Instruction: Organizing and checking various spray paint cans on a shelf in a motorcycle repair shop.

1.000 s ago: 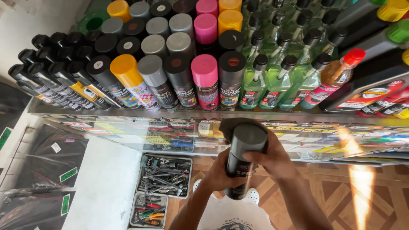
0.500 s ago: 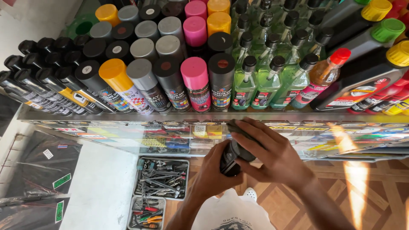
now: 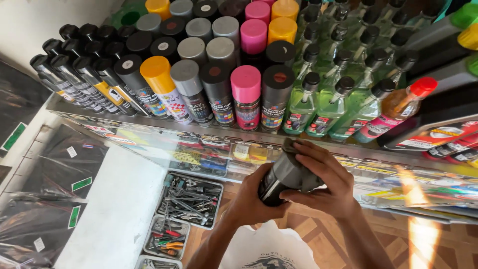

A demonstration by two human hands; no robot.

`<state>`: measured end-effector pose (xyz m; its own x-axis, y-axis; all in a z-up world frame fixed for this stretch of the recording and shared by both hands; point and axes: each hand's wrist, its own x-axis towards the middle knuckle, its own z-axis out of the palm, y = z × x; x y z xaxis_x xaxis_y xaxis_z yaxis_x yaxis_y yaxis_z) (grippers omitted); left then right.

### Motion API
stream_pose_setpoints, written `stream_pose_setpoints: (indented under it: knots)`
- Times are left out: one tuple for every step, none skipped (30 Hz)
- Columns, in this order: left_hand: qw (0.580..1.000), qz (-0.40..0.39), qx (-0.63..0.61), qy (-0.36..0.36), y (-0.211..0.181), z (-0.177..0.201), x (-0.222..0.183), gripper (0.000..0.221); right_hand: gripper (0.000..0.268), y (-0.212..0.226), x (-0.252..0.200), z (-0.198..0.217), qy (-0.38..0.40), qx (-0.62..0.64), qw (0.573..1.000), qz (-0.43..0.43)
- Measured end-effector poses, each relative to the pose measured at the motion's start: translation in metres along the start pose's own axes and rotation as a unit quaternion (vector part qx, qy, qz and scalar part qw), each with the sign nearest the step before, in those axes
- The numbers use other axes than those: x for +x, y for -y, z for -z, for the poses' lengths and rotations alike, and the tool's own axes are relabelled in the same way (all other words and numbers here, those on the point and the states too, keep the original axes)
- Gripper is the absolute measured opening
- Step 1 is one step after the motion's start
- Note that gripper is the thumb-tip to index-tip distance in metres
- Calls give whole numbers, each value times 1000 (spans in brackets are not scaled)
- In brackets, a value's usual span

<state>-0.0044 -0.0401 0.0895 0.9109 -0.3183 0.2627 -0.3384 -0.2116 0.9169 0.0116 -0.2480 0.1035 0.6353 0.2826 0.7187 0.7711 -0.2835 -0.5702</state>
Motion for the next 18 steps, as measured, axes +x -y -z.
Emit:
stream_pose_setpoints:
  knots:
    - [1000,10,-26,11,3,-2,1,69,73,-2,-4,4,-20,-6,1000,-10]
    - [998,23,-53,21,6,-4,-2,70,66,-4,-9,8,-38,-10,999,-23]
    - [998,24,-54,17,10,-7,2,70,66,-12,-9,15,-34,-8,999,-22]
    - [997,34,-73,6,13,-10,5,70,38,-20,-10,22,-88,24,996,-7]
    - [995,43,-91,-5,16,-14,6,70,38,-28,-10,28,-141,56,988,7]
    - [995,45,-92,-11,14,-14,6,70,38,-22,-8,39,-135,60,989,7]
    - [996,25,-87,2,11,-15,5,70,32,-16,-6,49,-120,119,981,-100]
    - [997,2,-81,15,8,-14,7,71,26,-11,-1,60,-103,174,958,-203]
    - [997,2,-80,8,10,-16,7,71,26,-18,2,67,-97,177,959,-201]
    - [996,9,-92,9,12,-19,7,75,15,-24,4,74,-84,203,954,-202]
    - [994,15,-104,9,14,-22,6,79,32,-30,5,82,-72,230,949,-204]
    - [994,17,-104,7,14,-23,7,79,32,-29,13,85,-69,231,948,-205]
    - [990,14,-143,17,13,-25,8,76,39,-28,22,88,-45,259,942,-209]
    - [983,10,-181,29,13,-28,9,73,46,-26,28,91,-23,286,934,-213]
    - [983,12,-182,29,12,-30,9,73,46,-19,38,96,-23,286,933,-215]
    - [986,1,-162,39,10,-31,12,73,59,-13,51,102,95,223,960,-140]
    - [988,-10,-143,49,9,-31,15,73,75,-6,64,107,210,153,964,-61]
    - [989,-11,-141,48,-3,-27,20,73,75,5,79,109,209,154,964,-59]
